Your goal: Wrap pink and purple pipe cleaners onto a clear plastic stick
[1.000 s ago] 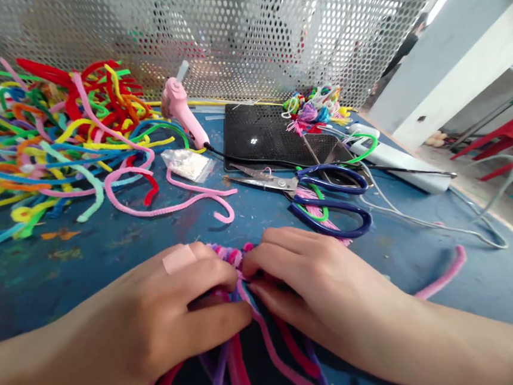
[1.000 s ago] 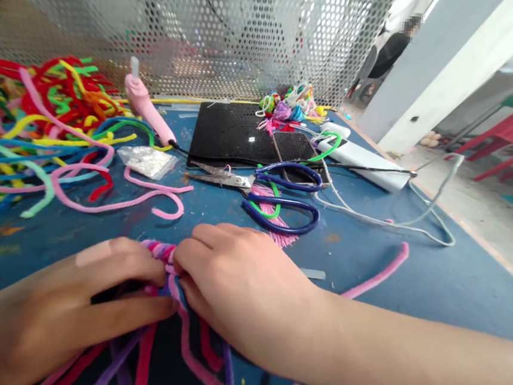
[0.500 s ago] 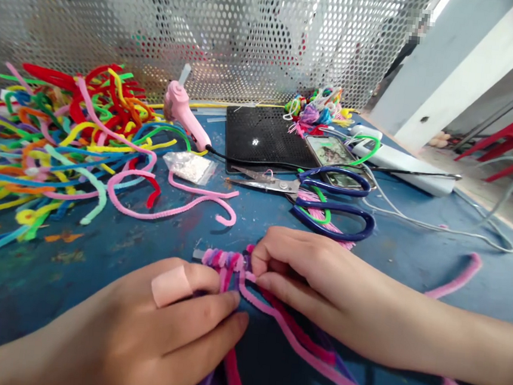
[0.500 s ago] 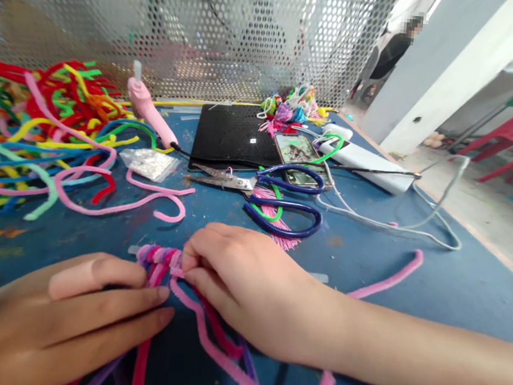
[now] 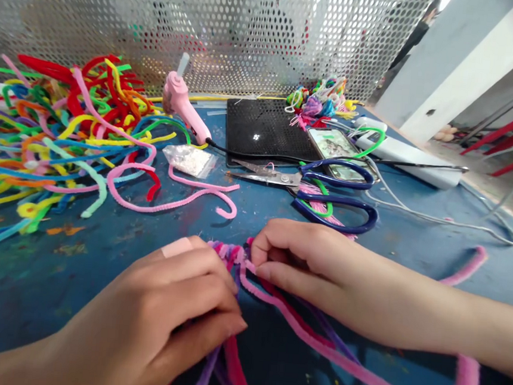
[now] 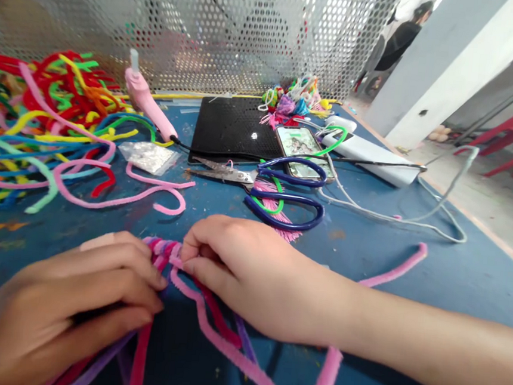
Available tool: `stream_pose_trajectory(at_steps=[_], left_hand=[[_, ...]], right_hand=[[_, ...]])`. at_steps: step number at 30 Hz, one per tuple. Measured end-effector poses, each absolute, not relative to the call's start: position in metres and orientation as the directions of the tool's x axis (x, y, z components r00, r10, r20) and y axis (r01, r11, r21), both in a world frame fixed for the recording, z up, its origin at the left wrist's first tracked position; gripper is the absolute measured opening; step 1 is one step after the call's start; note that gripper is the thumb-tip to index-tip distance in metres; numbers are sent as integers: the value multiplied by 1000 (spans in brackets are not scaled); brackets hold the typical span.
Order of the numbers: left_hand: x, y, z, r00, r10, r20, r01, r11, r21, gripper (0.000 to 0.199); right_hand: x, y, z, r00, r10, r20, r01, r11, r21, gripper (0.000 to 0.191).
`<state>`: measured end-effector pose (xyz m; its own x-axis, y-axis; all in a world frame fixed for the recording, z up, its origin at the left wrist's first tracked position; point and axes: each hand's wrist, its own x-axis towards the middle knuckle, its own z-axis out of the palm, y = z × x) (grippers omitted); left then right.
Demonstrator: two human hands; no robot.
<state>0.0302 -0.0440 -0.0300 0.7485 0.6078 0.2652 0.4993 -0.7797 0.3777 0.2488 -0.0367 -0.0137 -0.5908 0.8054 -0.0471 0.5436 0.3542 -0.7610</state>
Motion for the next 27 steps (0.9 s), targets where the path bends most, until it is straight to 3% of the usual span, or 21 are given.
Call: stream_pose_trajectory(at_steps=[2,6,11,16,22,27], left_hand=[[30,-46,-34,775,560,293,489,-825,284,13],[23,-49,-42,839,423,343,425,-902,76,28],[18,-48,-44,874,382,300,393,-919,27,35],[25,-44,-37,867,416,274,404,-909,100,28],[27,-43,-36,730,603,320,497,-791,356,8],[28,-41,-33,779,542,316,480,-839,257,14]], right_hand=[[249,-37,-14,-583,812,-40,524,337,-783,18],[251,-38,-15,-560,829,-15,447,287,-847,27],[254,-36,-18,-533,845,-28,424,238,-874,29],[252,-39,-20,-598,802,-3,495,366,-788,8],[246,-44,-23,-670,737,90,558,580,-593,16],[243,-45,-28,-722,671,169,589,723,-361,24]])
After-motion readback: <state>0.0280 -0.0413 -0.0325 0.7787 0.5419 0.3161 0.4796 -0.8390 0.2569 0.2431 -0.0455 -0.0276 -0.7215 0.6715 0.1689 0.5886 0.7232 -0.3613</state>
